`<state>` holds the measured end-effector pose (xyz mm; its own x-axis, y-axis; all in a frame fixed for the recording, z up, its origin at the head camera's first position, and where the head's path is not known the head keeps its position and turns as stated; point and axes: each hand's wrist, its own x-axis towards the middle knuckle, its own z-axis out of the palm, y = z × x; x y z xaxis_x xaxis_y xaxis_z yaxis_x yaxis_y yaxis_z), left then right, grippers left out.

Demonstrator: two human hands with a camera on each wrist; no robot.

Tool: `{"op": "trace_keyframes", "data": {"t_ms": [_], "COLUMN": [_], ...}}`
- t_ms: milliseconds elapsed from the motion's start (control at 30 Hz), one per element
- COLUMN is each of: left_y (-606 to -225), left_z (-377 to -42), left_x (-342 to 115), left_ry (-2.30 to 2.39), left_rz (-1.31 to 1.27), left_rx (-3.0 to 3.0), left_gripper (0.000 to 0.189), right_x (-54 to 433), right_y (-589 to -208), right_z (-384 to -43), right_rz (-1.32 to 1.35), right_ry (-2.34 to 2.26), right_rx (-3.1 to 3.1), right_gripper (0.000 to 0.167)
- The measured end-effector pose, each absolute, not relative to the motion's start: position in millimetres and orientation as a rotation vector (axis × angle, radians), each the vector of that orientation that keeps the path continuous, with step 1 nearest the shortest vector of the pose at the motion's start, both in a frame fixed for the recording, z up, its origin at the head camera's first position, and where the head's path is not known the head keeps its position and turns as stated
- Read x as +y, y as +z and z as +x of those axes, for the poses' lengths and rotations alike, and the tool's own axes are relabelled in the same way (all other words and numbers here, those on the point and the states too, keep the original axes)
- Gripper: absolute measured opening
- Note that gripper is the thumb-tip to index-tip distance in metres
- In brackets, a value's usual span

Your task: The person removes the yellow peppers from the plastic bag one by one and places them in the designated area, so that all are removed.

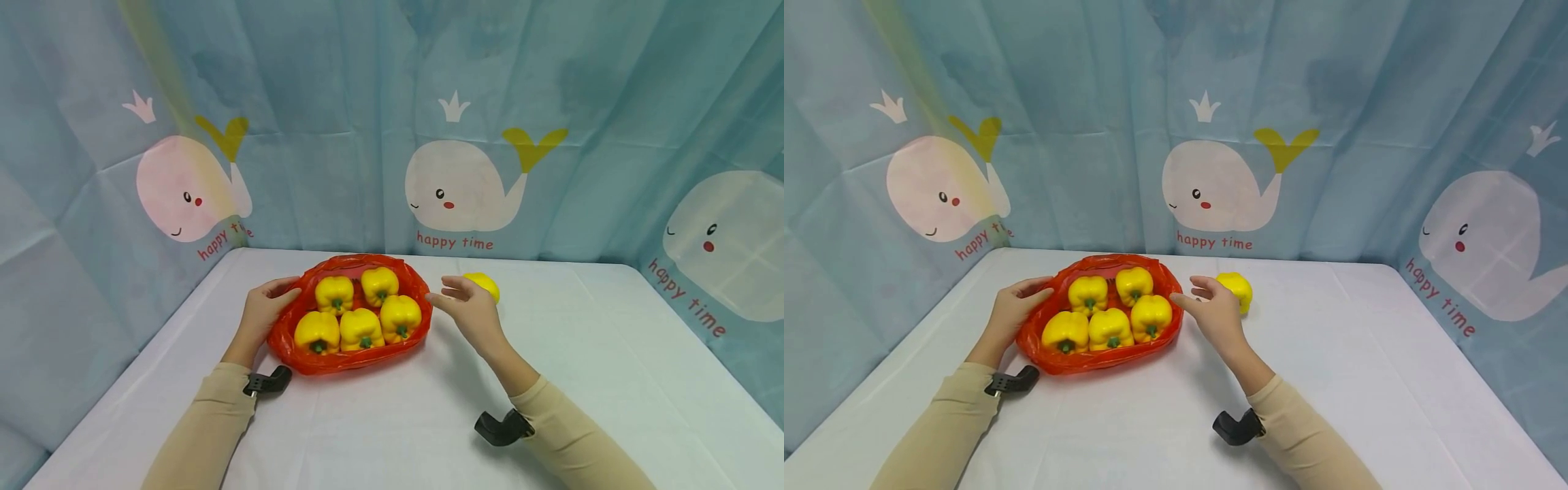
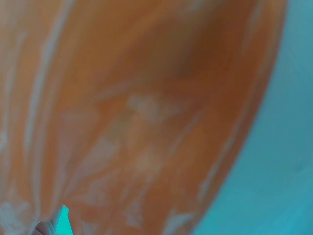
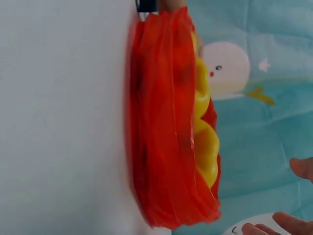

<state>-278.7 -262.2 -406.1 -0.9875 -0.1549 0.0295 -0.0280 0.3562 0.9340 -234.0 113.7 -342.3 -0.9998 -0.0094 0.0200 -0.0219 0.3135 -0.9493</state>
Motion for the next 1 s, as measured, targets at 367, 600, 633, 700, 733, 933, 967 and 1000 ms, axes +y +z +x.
{"op": "trace_keyframes", "data": {"t_ms": [367, 600, 633, 700, 733, 933, 967, 1000], "left_y": [-406, -407, -407, -407, -407, -406, -406, -406], "left_z": [-280, -279, -279, -279, -279, -279, -279, -279], "left_x": [-261, -262, -262, -262, -262, -262, -262, -262], "left_ry": [-1.716, -1.713, -1.714, -1.716, -1.716, -1.710, -1.710, -1.708], "left_rz": [0.177, 0.180, 0.180, 0.184, 0.184, 0.183, 0.184, 0.184], "left_rx": [-2.489, -2.485, -2.485, -2.485, -2.488, -2.493, -2.493, -2.495], "left_gripper": [0.057, 0.057, 0.057, 0.057, 0.057, 0.057, 0.057, 0.057], "right_x": [84, 72, 71, 68, 67, 60, 59, 58], "right_y": [-350, -353, -354, -355, -355, -358, -358, -359], "right_z": [-231, -232, -232, -232, -233, -235, -235, -236], "right_rz": [0.103, 0.117, 0.115, 0.113, 0.112, 0.110, 0.114, 0.123], "right_ry": [1.762, 1.742, 1.739, 1.719, 1.703, 1.580, 1.559, 1.536], "right_rx": [-2.563, -2.595, -2.600, -2.616, -2.624, -2.683, -2.696, -2.710], "right_gripper": [0.055, 0.058, 0.058, 0.059, 0.059, 0.059, 0.060, 0.060]}}
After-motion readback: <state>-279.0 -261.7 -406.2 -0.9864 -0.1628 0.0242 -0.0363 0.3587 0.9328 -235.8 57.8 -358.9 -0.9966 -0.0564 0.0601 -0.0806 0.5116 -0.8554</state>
